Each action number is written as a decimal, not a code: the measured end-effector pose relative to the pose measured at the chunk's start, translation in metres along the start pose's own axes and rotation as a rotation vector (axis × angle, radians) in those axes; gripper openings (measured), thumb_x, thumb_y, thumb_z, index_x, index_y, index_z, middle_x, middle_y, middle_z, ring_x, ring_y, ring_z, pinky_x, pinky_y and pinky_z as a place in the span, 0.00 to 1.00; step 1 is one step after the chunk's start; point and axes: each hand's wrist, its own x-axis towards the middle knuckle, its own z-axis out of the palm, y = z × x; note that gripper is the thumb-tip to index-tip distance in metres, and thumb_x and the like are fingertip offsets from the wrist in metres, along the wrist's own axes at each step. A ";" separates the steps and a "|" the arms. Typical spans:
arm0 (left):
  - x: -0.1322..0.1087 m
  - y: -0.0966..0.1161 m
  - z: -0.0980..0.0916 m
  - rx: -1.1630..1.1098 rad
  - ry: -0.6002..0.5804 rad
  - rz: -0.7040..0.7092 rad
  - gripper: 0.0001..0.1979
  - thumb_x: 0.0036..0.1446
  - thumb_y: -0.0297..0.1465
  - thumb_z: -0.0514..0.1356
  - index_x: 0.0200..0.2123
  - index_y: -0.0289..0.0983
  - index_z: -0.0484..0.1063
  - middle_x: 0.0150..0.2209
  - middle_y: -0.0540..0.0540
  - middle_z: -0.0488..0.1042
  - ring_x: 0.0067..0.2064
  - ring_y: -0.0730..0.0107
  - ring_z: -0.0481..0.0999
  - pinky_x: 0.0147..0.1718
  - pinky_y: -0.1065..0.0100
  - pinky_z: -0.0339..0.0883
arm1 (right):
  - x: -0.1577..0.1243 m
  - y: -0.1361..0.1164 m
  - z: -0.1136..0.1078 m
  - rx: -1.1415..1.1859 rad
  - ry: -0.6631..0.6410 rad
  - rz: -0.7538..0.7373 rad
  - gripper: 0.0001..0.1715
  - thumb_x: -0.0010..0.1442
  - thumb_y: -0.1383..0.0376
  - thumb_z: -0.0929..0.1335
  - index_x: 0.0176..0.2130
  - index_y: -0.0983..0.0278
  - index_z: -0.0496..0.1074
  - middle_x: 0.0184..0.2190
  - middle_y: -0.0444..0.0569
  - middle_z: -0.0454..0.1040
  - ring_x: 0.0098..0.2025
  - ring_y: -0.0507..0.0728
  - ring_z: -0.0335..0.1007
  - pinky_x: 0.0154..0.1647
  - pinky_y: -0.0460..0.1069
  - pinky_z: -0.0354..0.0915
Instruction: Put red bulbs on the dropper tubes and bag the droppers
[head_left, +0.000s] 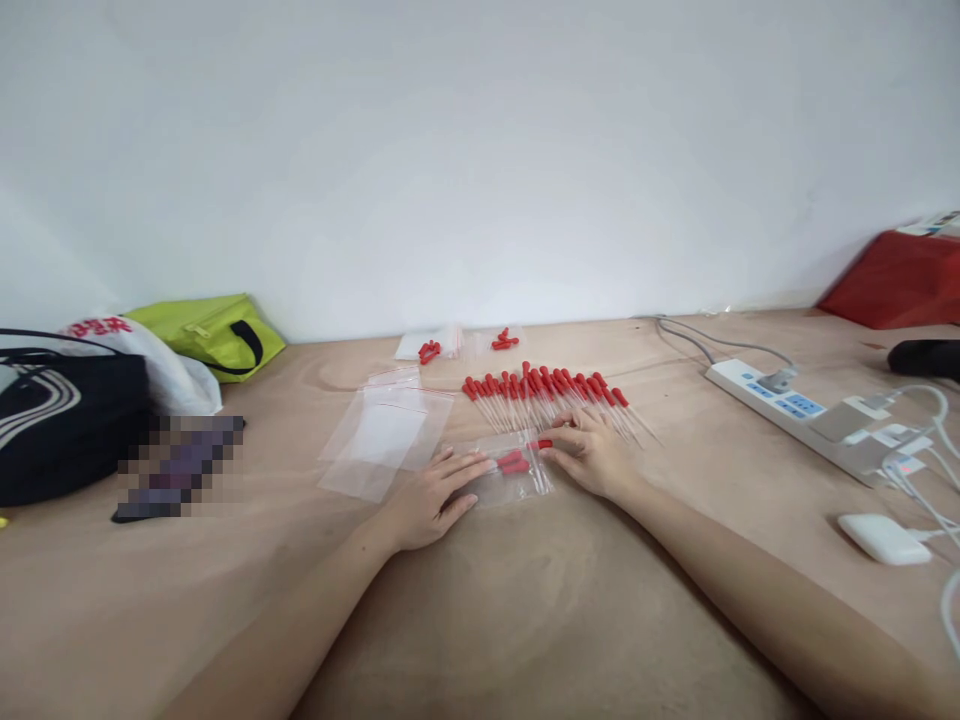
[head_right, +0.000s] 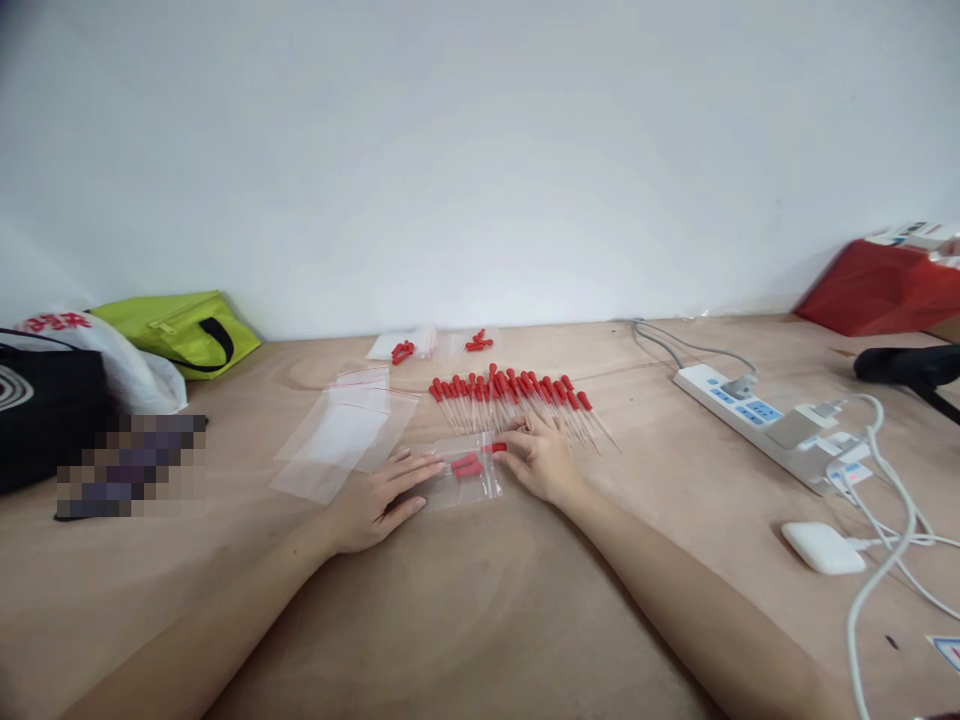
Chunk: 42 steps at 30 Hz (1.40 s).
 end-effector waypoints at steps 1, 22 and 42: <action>0.000 0.000 0.000 -0.003 -0.008 0.000 0.22 0.60 0.31 0.47 0.58 0.44 0.53 0.57 0.49 0.59 0.59 0.68 0.55 0.59 0.54 0.44 | 0.001 -0.001 0.001 -0.041 -0.012 0.014 0.10 0.53 0.57 0.66 0.35 0.55 0.75 0.35 0.48 0.71 0.41 0.58 0.62 0.44 0.55 0.52; 0.000 -0.001 0.002 0.030 -0.035 -0.016 0.22 0.61 0.34 0.47 0.58 0.44 0.50 0.59 0.49 0.56 0.60 0.67 0.54 0.60 0.56 0.43 | 0.005 -0.013 0.010 -0.008 -0.059 0.210 0.05 0.50 0.62 0.67 0.30 0.61 0.72 0.28 0.45 0.74 0.34 0.55 0.65 0.39 0.52 0.51; 0.001 -0.001 0.001 0.068 -0.071 -0.018 0.20 0.61 0.33 0.45 0.57 0.43 0.53 0.59 0.50 0.55 0.60 0.68 0.53 0.59 0.55 0.43 | 0.003 -0.025 0.014 -0.027 -0.131 0.092 0.09 0.54 0.63 0.64 0.29 0.58 0.74 0.30 0.44 0.74 0.36 0.55 0.63 0.39 0.52 0.47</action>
